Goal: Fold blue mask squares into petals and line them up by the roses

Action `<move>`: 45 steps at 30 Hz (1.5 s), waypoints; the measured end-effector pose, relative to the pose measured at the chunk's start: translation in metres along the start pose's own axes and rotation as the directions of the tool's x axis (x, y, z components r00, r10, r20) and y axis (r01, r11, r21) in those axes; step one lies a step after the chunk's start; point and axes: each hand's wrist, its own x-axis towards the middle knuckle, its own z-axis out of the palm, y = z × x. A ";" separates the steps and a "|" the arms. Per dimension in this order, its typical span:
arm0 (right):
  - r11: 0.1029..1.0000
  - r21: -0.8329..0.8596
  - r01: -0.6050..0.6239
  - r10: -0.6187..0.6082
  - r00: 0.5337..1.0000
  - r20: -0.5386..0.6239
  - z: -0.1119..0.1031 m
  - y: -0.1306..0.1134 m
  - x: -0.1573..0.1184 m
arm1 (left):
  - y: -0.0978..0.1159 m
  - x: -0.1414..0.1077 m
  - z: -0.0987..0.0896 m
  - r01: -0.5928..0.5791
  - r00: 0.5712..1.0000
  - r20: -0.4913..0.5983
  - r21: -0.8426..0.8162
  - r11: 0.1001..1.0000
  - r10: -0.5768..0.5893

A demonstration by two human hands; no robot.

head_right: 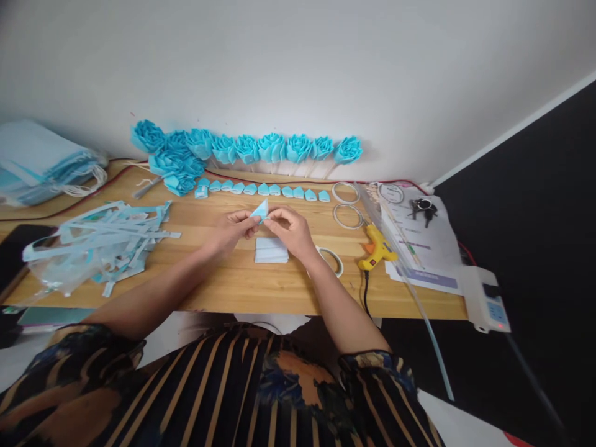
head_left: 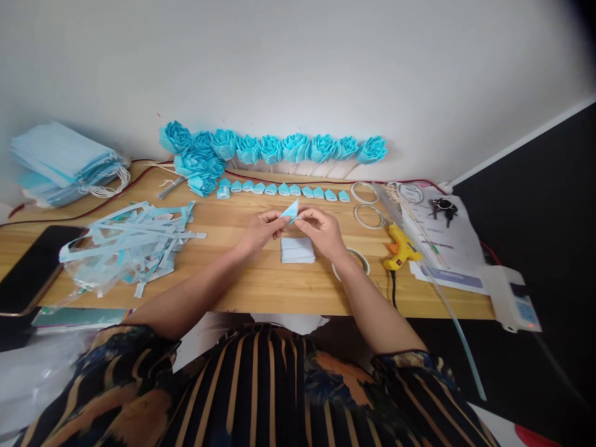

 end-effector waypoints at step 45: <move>0.977 0.162 -0.141 0.137 0.990 0.035 -0.002 -0.001 0.001 | 0.002 -0.002 0.000 -0.017 0.999 0.049 0.170 0.985 0.009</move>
